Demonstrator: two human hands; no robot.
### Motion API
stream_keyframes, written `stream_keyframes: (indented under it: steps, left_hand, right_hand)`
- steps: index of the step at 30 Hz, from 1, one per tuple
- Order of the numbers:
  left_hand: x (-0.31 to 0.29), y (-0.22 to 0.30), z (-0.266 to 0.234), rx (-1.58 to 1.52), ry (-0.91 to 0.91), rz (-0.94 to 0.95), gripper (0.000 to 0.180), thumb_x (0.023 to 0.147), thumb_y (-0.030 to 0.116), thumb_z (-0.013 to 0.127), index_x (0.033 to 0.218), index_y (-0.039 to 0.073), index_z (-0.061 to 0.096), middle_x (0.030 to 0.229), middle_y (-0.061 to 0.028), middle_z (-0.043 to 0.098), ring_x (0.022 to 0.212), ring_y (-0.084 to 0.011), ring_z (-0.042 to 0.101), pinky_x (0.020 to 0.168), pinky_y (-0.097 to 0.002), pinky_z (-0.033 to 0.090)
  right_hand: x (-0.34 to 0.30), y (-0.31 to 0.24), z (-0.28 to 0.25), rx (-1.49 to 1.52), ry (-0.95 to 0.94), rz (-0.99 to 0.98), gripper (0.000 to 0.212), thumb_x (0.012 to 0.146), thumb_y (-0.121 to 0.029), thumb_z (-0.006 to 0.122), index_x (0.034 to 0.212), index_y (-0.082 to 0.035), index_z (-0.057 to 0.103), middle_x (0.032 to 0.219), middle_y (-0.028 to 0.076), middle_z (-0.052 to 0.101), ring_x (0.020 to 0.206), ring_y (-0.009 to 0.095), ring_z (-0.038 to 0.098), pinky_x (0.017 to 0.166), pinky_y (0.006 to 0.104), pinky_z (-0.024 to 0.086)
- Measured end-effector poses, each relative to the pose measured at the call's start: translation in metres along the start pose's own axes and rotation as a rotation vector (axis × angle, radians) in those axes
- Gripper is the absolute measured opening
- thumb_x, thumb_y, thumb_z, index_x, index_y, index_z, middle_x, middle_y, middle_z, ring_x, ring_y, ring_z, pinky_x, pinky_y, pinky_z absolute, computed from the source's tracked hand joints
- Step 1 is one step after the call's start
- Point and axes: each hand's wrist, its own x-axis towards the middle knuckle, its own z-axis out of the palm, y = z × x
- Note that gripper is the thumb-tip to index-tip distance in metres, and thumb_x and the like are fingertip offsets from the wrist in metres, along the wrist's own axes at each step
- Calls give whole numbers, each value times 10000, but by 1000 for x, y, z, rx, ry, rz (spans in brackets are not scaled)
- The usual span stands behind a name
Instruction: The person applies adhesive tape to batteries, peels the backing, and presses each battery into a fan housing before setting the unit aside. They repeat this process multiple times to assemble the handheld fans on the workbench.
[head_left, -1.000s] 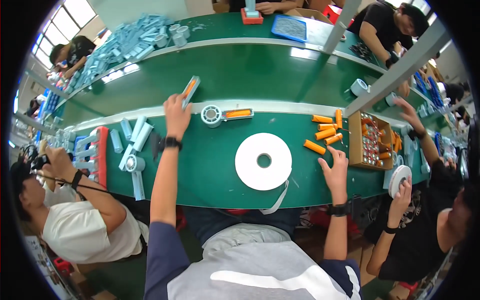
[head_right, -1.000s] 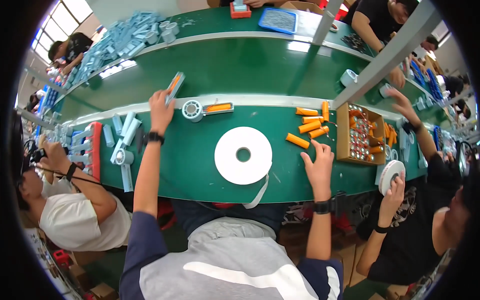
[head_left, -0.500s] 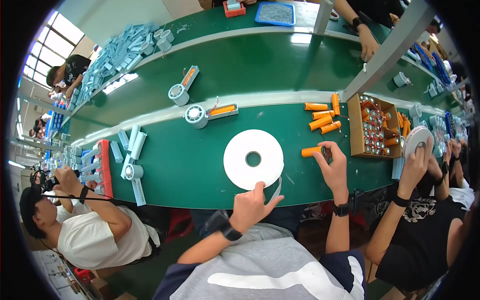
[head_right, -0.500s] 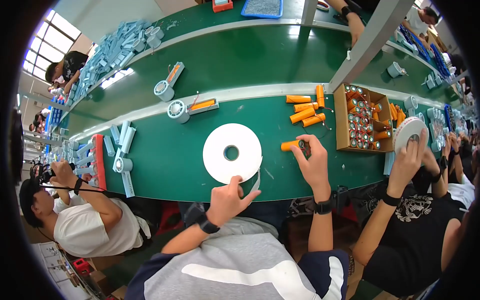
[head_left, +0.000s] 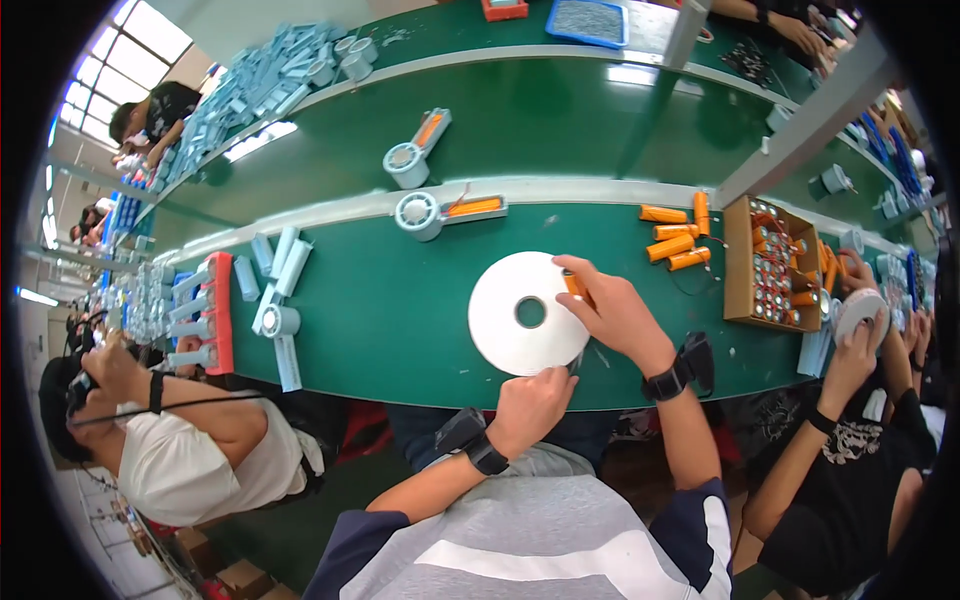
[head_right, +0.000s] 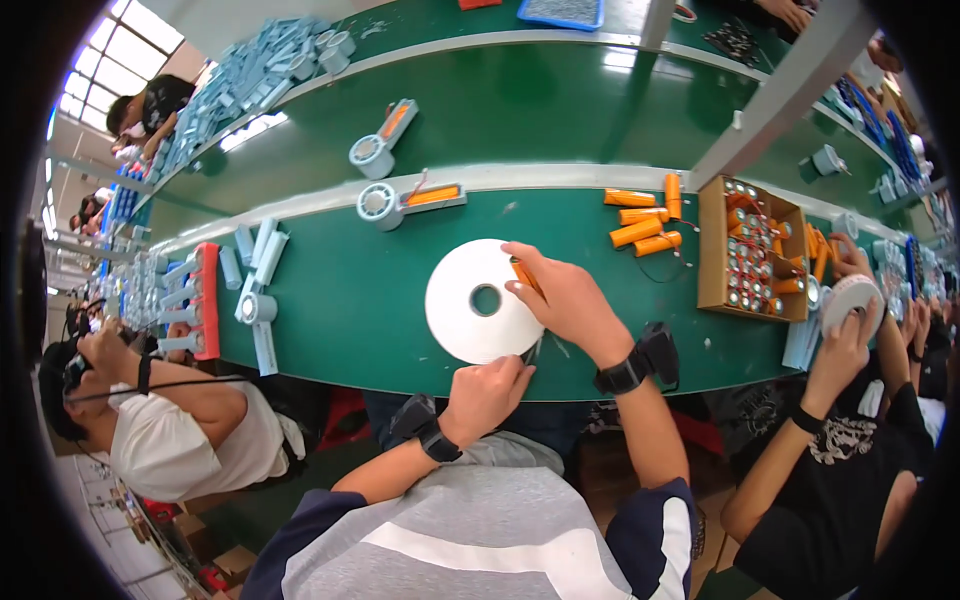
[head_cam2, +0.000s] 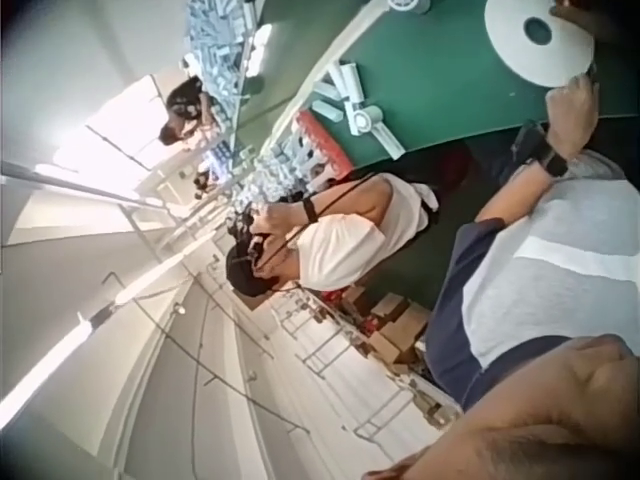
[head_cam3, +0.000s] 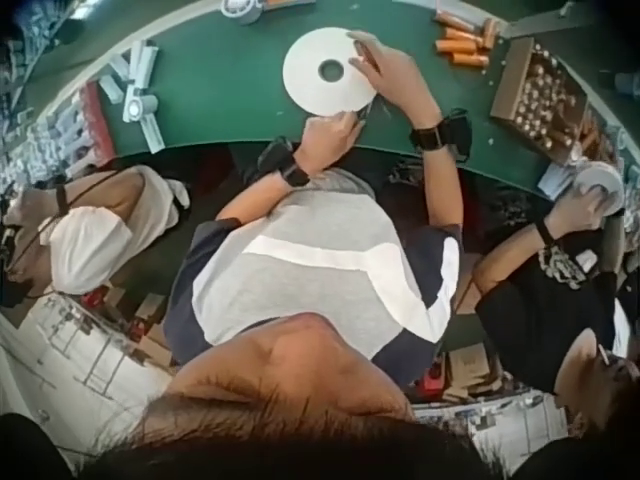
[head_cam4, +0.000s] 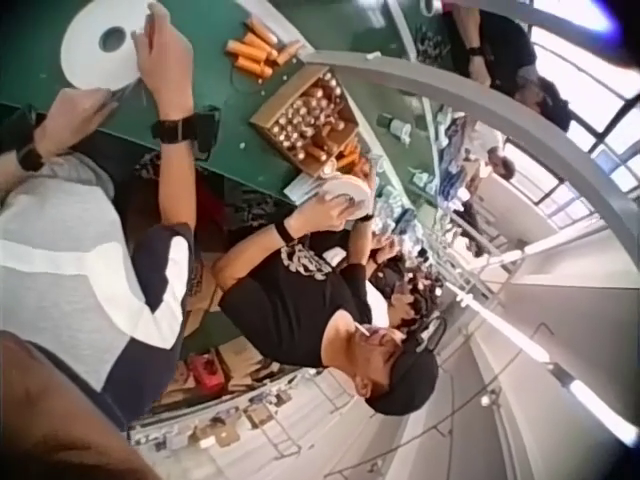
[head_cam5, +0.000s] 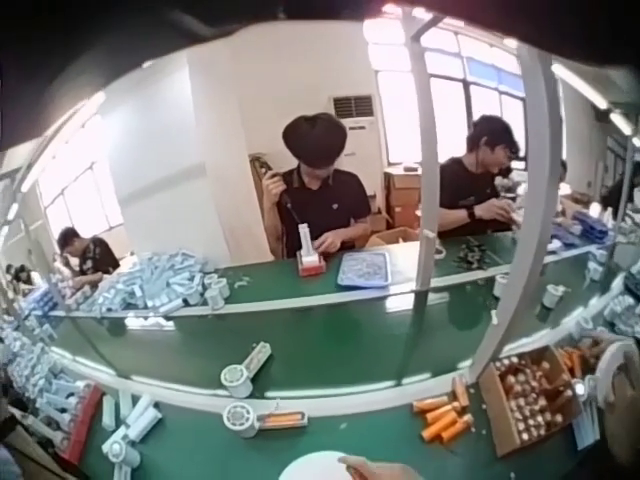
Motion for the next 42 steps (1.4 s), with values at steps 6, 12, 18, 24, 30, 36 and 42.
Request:
stream_keyframes:
  steps: [6, 12, 18, 24, 30, 36, 42]
  left_hand:
    - [-45, -71, -77, -25, -121, -118, 245, 872, 180, 707, 726, 61, 549, 661, -116, 579, 630, -321, 604, 551, -423, 457]
    - [12, -100, -122, 49, -159, 207, 346, 807, 160, 755, 1135, 118, 654, 1109, -62, 604, 931, -293, 597, 810, -408, 490]
    - [100, -92, -90, 119, -581, 654, 781, 698, 232, 837, 1400, 136, 507, 1199, -86, 575, 1035, -288, 570, 905, -408, 458]
    - [76, -112, -86, -139, -386, 550, 840, 690, 166, 830, 1426, 21, 452, 1196, -162, 541, 1050, -326, 556, 932, -410, 462]
    - [42, -90, -88, -229, -255, 429, 814, 683, 103, 794, 1393, -76, 437, 1100, -193, 524, 1007, -347, 536, 889, -422, 453]
    - [-5, -86, -122, -244, -86, 293, 793, 710, 52, 780, 1407, -82, 427, 1135, -211, 511, 1030, -370, 542, 939, -423, 459]
    - [-65, -67, -61, -293, -16, 467, 467, 807, -4, 595, 1248, -126, 501, 1019, -217, 502, 927, -350, 518, 812, -418, 439]
  right_hand:
    - [23, 13, 1, -290, -230, -222, 404, 963, -249, 614, 1338, -122, 532, 855, 185, 683, 758, 366, 669, 675, 438, 531]
    - [-8, 20, -18, -224, 21, 238, 362, 978, -278, 583, 1303, -122, 547, 792, 198, 674, 727, 387, 666, 613, 475, 520]
    - [-61, 32, -1, -1064, 179, 44, 304, 1002, -278, 546, 1252, -106, 550, 635, 157, 618, 570, 326, 624, 501, 428, 481]
    - [-44, 13, -25, -621, 121, 198, 215, 1015, -232, 527, 1167, -89, 580, 603, 99, 573, 497, 214, 581, 467, 348, 426]
    - [-12, -22, 24, 264, 330, 121, 168, 1040, -158, 491, 1128, -58, 594, 724, -24, 532, 585, 41, 432, 516, 243, 344]
    - [2, -47, 45, 361, 260, -15, 183, 1032, -131, 476, 1130, -18, 581, 801, 8, 566, 636, 50, 492, 546, 253, 365]
    - [55, -19, 8, -82, 982, -270, 275, 986, -75, 528, 1244, 19, 543, 1183, 137, 575, 1031, 238, 545, 880, 374, 437]
